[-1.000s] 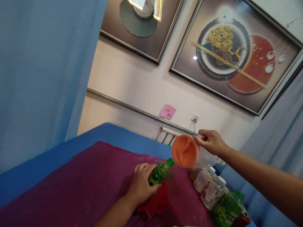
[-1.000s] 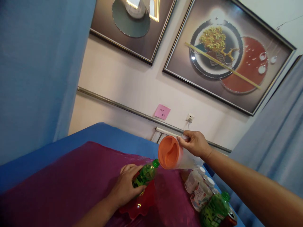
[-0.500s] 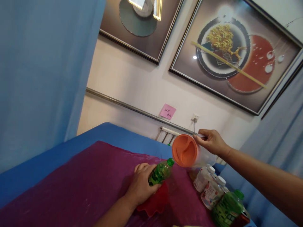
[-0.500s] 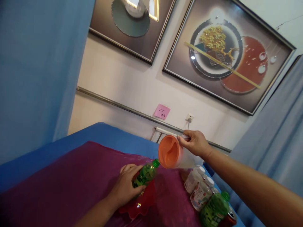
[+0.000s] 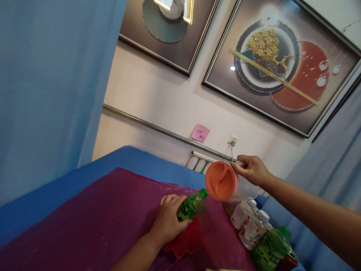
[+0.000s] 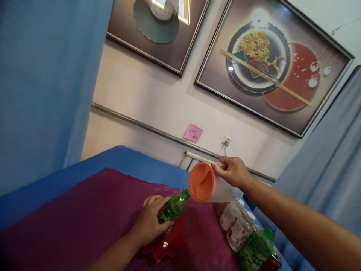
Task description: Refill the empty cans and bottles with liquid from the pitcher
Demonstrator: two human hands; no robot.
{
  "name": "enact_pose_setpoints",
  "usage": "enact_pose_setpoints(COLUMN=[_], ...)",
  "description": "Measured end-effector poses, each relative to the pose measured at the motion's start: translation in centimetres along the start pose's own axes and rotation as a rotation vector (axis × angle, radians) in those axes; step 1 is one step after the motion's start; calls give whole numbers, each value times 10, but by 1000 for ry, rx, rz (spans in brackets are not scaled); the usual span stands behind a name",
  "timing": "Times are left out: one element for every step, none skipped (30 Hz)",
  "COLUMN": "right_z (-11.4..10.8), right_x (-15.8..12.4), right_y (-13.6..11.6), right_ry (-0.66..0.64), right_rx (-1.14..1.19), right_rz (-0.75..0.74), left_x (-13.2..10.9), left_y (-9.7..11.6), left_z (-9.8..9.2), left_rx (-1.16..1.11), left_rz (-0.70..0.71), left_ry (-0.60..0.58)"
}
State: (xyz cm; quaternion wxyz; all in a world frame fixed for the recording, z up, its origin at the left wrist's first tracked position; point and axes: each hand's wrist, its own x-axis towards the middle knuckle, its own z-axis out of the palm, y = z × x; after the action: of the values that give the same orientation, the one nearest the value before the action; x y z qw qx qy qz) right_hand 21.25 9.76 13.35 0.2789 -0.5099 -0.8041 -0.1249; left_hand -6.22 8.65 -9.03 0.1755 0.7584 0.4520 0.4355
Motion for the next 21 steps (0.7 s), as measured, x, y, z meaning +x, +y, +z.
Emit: enact_pose_setpoints(right_z=[0, 0, 0, 0, 0, 0, -1, -1, -1, -1, -1, -1, -1, -1, -2, -2, -2, -2, -2, -2, -2], right_x=[0, 0, 0, 1, 1, 1, 1, 2, 2, 2, 2, 2, 2, 1, 1, 1, 1, 1, 1, 1, 1], right_y=[0, 0, 0, 0, 0, 0, 0, 0, 0, 0, -1, -1, -1, -1, -2, -2, -2, -3, -3, -3, -2], right_ry=[-3, -4, -4, -2, -1, 0, -1, -2, -2, -2, -1, 2, 3, 4, 3, 1, 0, -1, 0, 1, 2], right_rx=[0, -1, -4, -8, -11, -13, -13, -13, -10, -8, -6, -6, -6, -6, -8, -10, -13, -16, -17, -17, -14], right_rz=[-1, -1, 0, 1, 2, 3, 3, 2, 0, -1, -3, -4, -4, -3, -2, 0, 1, 1, 1, 1, 1], left_x=[0, 0, 0, 0, 0, 0, 0, -1, -1, -1, -1, 0, 0, 0, 0, 0, 0, 0, 0, 0, 0], left_y=[0, 0, 0, 0, -1, -1, -1, -1, -1, -1, -1, -1, 0, 0, 0, 0, 0, -1, -1, -1, -1], left_z=[0, 0, 0, 1, 1, 1, 1, 1, 1, 1, 1, 1, 1, 1, 1, 1, 1, 1, 1, 1, 1], left_rx=[1, 1, 2, 1, 1, 1, 0, -1, -2, -3, -5, -6, -6, -4, -2, 0, 0, 0, -1, -2, -2], left_rz=[1, 2, 2, 2, 1, -1, -1, -2, -3, -3, -3, -2, -3, -4, -6, -6, -5, -4, -3, -2, -1], left_ry=[3, 6, 8, 8, 8, 6, 5, 5, 6, 6, 7, 8, 8, 9, 11, 13, 13, 11, 11, 11, 10])
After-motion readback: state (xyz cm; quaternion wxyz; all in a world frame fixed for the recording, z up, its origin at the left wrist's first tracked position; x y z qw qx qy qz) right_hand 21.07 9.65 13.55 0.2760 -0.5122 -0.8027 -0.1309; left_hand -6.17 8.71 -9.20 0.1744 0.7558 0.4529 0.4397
